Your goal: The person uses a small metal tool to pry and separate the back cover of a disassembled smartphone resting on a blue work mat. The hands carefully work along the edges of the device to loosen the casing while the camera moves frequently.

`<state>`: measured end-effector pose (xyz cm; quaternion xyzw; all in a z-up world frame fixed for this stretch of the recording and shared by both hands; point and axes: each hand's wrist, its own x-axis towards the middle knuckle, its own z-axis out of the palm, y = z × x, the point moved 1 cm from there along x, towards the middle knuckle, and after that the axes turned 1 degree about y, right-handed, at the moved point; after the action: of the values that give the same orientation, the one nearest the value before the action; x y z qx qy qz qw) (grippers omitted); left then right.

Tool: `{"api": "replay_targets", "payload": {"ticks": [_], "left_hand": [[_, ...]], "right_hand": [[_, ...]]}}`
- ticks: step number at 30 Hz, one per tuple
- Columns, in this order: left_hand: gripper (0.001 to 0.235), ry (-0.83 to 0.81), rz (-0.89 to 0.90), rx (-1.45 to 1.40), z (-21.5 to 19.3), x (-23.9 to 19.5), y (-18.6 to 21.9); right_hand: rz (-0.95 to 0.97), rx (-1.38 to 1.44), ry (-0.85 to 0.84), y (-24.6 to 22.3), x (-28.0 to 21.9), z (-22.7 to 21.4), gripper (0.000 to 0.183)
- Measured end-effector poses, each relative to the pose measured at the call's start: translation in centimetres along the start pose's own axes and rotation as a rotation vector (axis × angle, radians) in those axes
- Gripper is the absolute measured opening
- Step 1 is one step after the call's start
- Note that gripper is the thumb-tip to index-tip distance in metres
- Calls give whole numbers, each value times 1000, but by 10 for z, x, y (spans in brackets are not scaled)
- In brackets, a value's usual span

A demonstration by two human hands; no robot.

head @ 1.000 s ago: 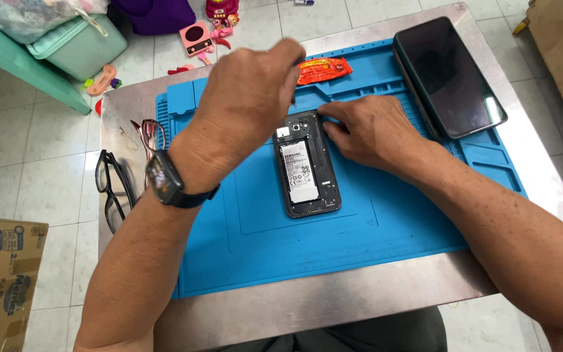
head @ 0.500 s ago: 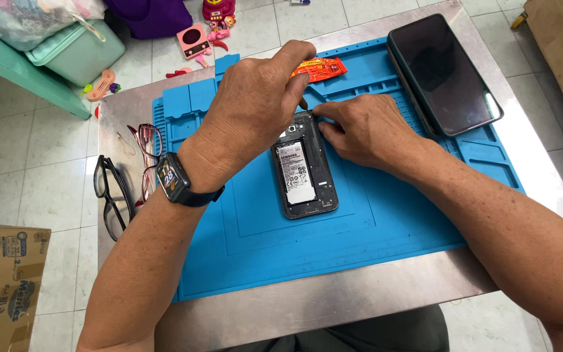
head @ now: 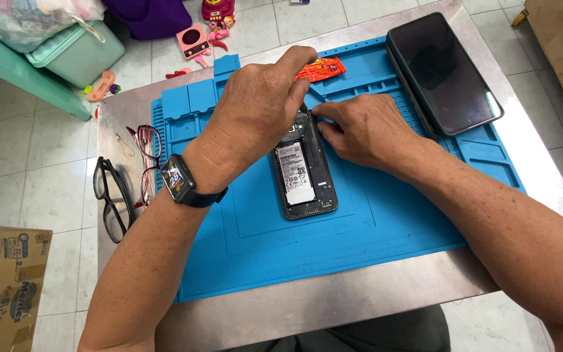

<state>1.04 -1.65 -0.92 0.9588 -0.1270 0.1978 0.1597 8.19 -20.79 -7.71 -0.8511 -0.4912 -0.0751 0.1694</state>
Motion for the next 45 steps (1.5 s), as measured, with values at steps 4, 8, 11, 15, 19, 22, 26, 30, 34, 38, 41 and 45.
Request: {"api": "replay_targets", "payload": {"ticks": [4, 8, 11, 15, 19, 22, 26, 30, 34, 38, 41, 45], "left_hand": [[30, 1, 16, -29, -2, 0, 3], [32, -16, 41, -38, -5, 0, 6], [35, -87, 4, -93, -11, 2, 10], [47, -192, -90, -109, -11, 6, 15], [45, -13, -13, 44, 12, 22, -1], [34, -262, -189, 132, 2, 48, 10], [27, -238, -143, -90, 12, 36, 13], [14, -273, -251, -34, 11, 41, 15], [28, -138, -217, 138, 25, 48, 7], [14, -327, -221, 56, 2, 40, 32], [21, -430, -266, 134, -11, 45, 47], [50, -287, -345, 352, 21, 47, 14]], "right_hand": [[9, 13, -8, 0, 0, -1, 21], [3, 12, -2, 1, 0, 2, 23], [-2, -1, 2, 1, 0, 2, 23], [-12, -18, 54, 2, -1, 3, 18], [38, -128, 170, 11, -1, 32, 32], [151, -5, 113, 31, 7, 41, 23], [49, 26, 183, 38, 8, 63, 22], [37, 47, 97, 35, 9, 57, 43], [23, 40, 159, 46, 13, 60, 36], [159, 151, -121, 39, 17, 42, 19], [178, 162, -149, 23, 15, 18, 23], [66, 86, 54, 35, 14, 41, 37]]}}
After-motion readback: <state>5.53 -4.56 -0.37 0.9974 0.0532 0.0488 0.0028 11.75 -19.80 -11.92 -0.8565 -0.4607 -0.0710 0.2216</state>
